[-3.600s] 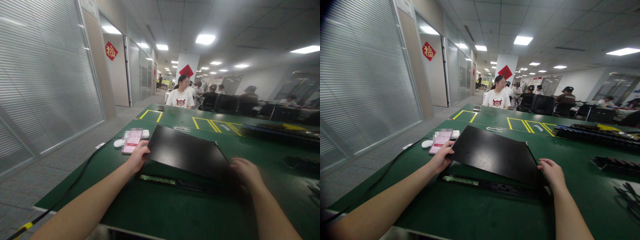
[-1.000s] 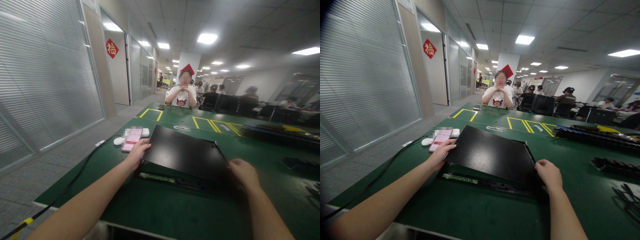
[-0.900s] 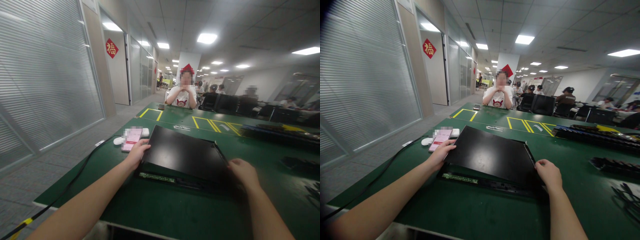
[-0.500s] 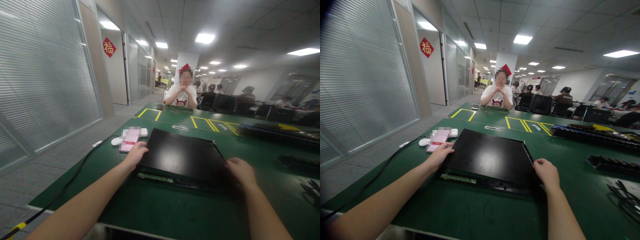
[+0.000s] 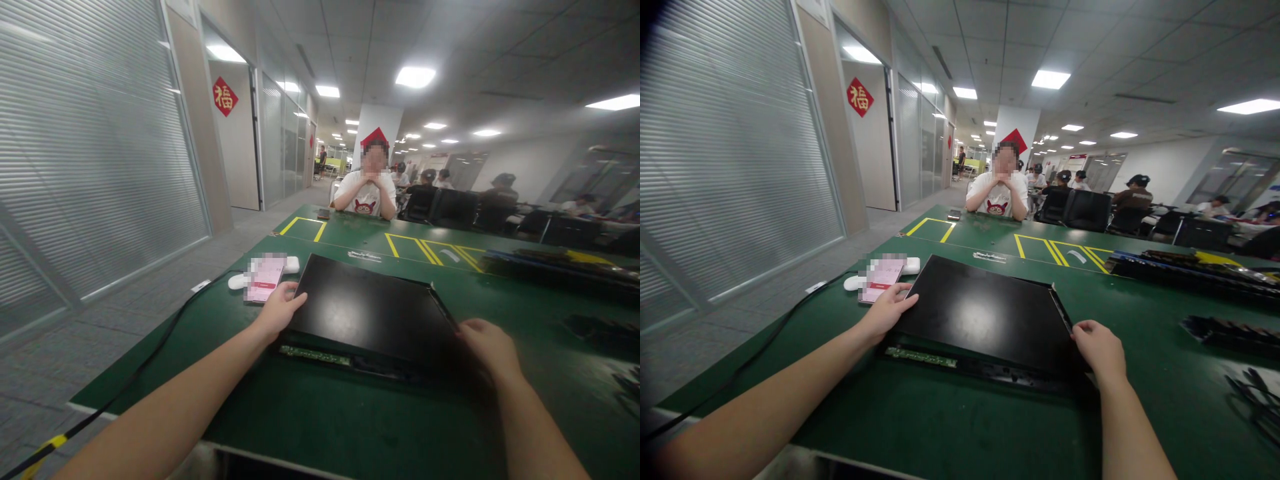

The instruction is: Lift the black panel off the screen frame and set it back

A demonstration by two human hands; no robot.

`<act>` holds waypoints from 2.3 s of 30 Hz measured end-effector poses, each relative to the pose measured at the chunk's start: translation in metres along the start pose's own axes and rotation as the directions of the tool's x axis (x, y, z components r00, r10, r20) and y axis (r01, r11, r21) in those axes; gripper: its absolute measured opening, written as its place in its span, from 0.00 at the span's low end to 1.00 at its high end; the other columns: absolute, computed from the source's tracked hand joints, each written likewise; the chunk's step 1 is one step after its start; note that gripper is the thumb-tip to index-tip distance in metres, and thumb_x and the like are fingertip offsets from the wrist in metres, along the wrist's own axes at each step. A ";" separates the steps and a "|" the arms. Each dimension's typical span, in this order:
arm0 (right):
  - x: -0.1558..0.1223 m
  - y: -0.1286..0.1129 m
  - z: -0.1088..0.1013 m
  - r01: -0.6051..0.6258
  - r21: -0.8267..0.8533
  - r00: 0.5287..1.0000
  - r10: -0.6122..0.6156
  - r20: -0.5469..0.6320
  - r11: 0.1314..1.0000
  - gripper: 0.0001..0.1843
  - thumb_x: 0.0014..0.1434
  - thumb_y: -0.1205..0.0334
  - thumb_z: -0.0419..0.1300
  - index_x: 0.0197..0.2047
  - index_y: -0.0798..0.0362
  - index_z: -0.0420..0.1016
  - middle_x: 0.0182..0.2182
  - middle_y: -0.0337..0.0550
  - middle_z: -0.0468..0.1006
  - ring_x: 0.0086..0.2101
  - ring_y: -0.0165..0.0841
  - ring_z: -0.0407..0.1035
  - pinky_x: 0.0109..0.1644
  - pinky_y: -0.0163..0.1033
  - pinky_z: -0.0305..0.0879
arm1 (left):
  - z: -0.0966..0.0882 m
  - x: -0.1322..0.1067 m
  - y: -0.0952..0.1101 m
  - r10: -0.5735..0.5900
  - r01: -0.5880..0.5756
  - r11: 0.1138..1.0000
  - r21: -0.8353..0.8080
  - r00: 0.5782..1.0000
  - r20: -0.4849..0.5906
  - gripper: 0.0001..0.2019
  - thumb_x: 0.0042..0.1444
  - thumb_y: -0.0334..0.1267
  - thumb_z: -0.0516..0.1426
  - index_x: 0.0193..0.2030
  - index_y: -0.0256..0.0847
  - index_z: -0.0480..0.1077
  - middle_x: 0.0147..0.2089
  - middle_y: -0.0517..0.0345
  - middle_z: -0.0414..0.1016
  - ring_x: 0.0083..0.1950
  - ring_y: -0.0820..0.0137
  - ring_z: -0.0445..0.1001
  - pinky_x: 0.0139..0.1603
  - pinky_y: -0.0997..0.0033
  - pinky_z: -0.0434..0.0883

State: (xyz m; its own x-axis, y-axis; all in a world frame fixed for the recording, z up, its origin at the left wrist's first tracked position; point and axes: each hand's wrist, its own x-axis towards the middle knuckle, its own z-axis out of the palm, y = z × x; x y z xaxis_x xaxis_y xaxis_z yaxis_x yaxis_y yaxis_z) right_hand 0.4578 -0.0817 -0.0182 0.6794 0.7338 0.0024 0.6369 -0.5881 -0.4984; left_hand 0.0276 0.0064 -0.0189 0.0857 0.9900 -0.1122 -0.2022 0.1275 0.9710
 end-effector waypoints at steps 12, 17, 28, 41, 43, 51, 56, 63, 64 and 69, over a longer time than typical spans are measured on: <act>0.003 0.004 0.004 0.044 -0.008 0.997 -0.045 -0.065 0.999 0.17 0.51 0.54 0.56 0.37 0.50 0.82 0.35 0.48 0.83 0.34 0.41 0.73 0.32 0.41 0.64 | -0.002 0.003 -0.003 0.004 -0.004 1.000 0.003 1.000 -0.001 0.16 0.54 0.28 0.64 0.47 0.39 0.66 0.33 0.55 0.81 0.30 0.67 0.80 0.32 0.69 0.76; 0.001 0.002 0.002 0.029 -0.015 0.998 -0.030 -0.055 0.999 0.17 0.51 0.53 0.56 0.37 0.50 0.82 0.36 0.48 0.83 0.35 0.41 0.73 0.32 0.40 0.64 | -0.002 0.005 -0.003 -0.046 0.046 0.998 0.031 0.999 -0.012 0.13 0.54 0.28 0.62 0.46 0.40 0.67 0.32 0.56 0.81 0.30 0.66 0.80 0.32 0.69 0.75; 0.002 0.005 0.004 0.054 0.007 0.995 -0.053 -0.089 0.999 0.15 0.52 0.54 0.56 0.36 0.50 0.82 0.34 0.47 0.83 0.35 0.42 0.74 0.33 0.41 0.64 | -0.008 0.017 -0.005 -0.127 0.125 0.987 -0.101 0.992 -0.021 0.21 0.51 0.26 0.59 0.54 0.38 0.70 0.34 0.55 0.80 0.32 0.66 0.80 0.34 0.68 0.76; 0.003 0.005 0.005 0.046 -0.016 0.995 -0.048 -0.087 0.999 0.16 0.51 0.53 0.56 0.37 0.50 0.82 0.35 0.47 0.82 0.35 0.41 0.73 0.32 0.40 0.63 | -0.005 0.012 0.000 -0.127 0.128 0.991 -0.043 0.991 0.035 0.21 0.50 0.24 0.56 0.51 0.36 0.75 0.33 0.53 0.82 0.33 0.64 0.81 0.33 0.68 0.77; 0.003 0.005 0.005 0.036 -0.016 0.997 -0.037 -0.075 0.999 0.16 0.52 0.54 0.56 0.37 0.50 0.82 0.35 0.47 0.82 0.35 0.42 0.74 0.32 0.40 0.63 | -0.006 0.012 -0.001 -0.105 0.105 0.994 0.009 0.994 0.016 0.21 0.50 0.25 0.56 0.51 0.37 0.75 0.34 0.53 0.83 0.34 0.63 0.82 0.34 0.67 0.77; 0.005 0.007 0.005 0.057 -0.006 0.996 -0.058 -0.075 0.998 0.15 0.52 0.54 0.57 0.36 0.51 0.82 0.36 0.48 0.82 0.35 0.42 0.74 0.34 0.40 0.65 | -0.009 0.007 0.003 0.106 -0.119 0.976 0.183 0.991 0.076 0.17 0.50 0.32 0.60 0.48 0.39 0.78 0.42 0.51 0.83 0.50 0.56 0.79 0.53 0.58 0.74; 0.006 0.008 0.005 0.068 -0.001 0.994 -0.068 -0.091 0.998 0.15 0.51 0.54 0.57 0.34 0.51 0.82 0.34 0.48 0.82 0.34 0.41 0.74 0.33 0.40 0.64 | -0.011 0.007 0.005 0.277 -0.301 0.848 0.437 0.953 0.121 0.09 0.47 0.32 0.60 0.36 0.45 0.80 0.45 0.54 0.82 0.57 0.52 0.73 0.61 0.55 0.67; 0.003 0.006 0.005 0.049 -0.002 0.996 -0.049 -0.071 0.999 0.15 0.52 0.55 0.57 0.37 0.51 0.82 0.36 0.47 0.82 0.35 0.40 0.74 0.34 0.40 0.65 | -0.016 0.015 -0.005 0.266 -0.275 0.705 0.654 0.957 0.116 0.08 0.45 0.35 0.60 0.34 0.42 0.77 0.52 0.47 0.77 0.61 0.51 0.70 0.66 0.53 0.62; 0.003 0.006 0.005 0.051 0.002 0.996 -0.051 -0.068 0.999 0.15 0.52 0.55 0.57 0.37 0.51 0.82 0.36 0.47 0.82 0.36 0.40 0.74 0.35 0.40 0.65 | -0.016 0.016 -0.007 0.254 -0.254 0.703 0.665 0.962 0.099 0.09 0.45 0.36 0.60 0.35 0.41 0.77 0.54 0.47 0.76 0.62 0.51 0.69 0.67 0.54 0.61; 0.003 0.007 0.005 0.057 0.011 0.995 -0.056 -0.086 0.998 0.14 0.53 0.57 0.56 0.36 0.52 0.82 0.36 0.48 0.83 0.37 0.40 0.74 0.37 0.39 0.65 | -0.018 0.021 -0.014 0.221 -0.185 0.676 0.713 0.974 0.043 0.11 0.43 0.37 0.60 0.35 0.40 0.76 0.58 0.45 0.70 0.63 0.53 0.67 0.69 0.58 0.59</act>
State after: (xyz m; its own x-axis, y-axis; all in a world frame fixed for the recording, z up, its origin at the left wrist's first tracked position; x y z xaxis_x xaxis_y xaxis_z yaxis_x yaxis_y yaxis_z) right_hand 0.4624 -0.0820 -0.0260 0.6719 0.7332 0.1048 0.6703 -0.5418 -0.5071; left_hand 0.0148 0.0260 -0.0388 0.0806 0.9902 0.1143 0.5429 -0.1398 0.8281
